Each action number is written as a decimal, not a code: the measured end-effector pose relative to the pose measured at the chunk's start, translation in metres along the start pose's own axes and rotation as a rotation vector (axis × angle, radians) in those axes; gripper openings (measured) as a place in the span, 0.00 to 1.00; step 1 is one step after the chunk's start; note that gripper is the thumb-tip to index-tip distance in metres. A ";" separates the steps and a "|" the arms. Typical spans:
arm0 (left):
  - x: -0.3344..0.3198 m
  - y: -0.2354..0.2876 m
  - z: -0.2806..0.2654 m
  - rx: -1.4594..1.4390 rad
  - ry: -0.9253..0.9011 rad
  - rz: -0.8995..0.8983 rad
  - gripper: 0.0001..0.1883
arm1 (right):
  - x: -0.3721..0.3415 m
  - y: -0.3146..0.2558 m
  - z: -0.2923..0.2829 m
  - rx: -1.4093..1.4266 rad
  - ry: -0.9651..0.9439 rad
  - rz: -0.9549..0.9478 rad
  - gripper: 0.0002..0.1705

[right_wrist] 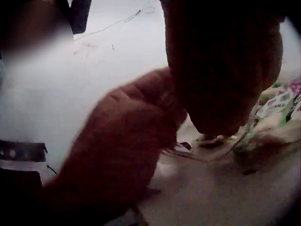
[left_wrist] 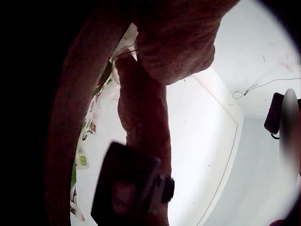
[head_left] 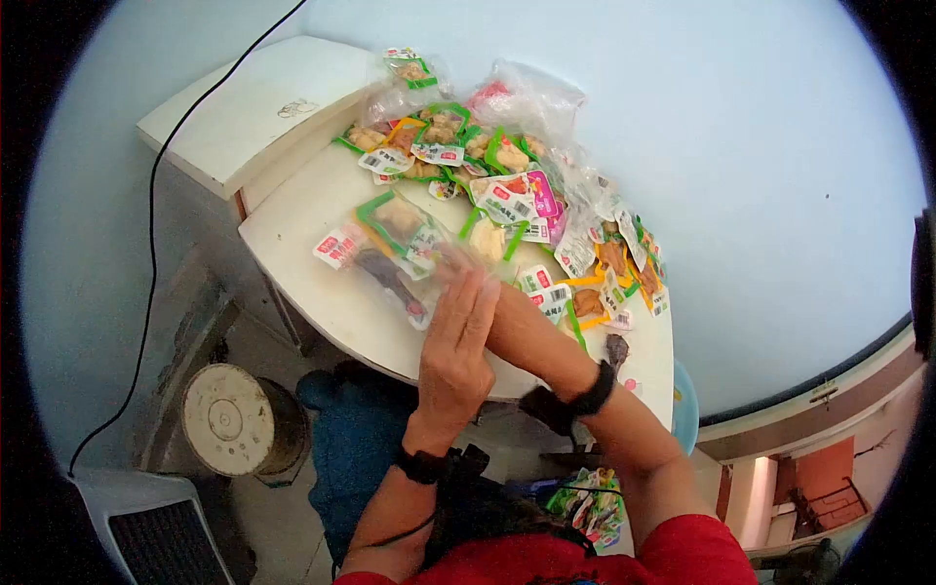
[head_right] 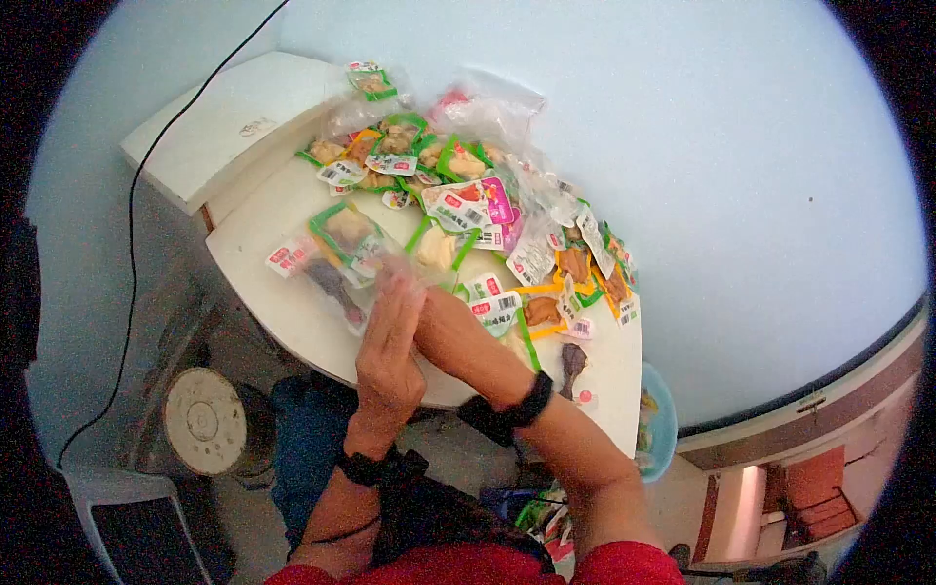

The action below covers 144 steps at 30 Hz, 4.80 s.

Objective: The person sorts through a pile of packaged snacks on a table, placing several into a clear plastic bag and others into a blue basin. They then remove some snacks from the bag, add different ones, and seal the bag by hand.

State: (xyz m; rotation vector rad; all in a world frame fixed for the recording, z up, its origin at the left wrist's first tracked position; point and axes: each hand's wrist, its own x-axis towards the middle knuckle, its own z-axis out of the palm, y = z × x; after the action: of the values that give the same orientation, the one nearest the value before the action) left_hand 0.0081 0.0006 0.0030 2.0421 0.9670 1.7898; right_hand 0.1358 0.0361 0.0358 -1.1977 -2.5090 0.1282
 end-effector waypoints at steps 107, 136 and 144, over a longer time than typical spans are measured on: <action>0.016 0.045 -0.033 0.252 -0.277 0.045 0.20 | -0.041 0.030 -0.056 0.319 0.417 0.493 0.18; 0.044 0.071 -0.100 0.736 -0.357 0.210 0.07 | -0.022 0.050 -0.063 0.300 0.554 -0.057 0.05; 0.112 0.120 -0.123 0.716 -0.357 0.073 0.05 | -0.029 0.025 -0.103 0.571 0.683 -0.002 0.08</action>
State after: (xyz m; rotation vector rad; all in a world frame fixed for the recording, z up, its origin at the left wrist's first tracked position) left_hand -0.0693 -0.0465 0.1869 2.7032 1.5784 1.1111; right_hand 0.2075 0.0230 0.1180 -0.8138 -1.7121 0.3424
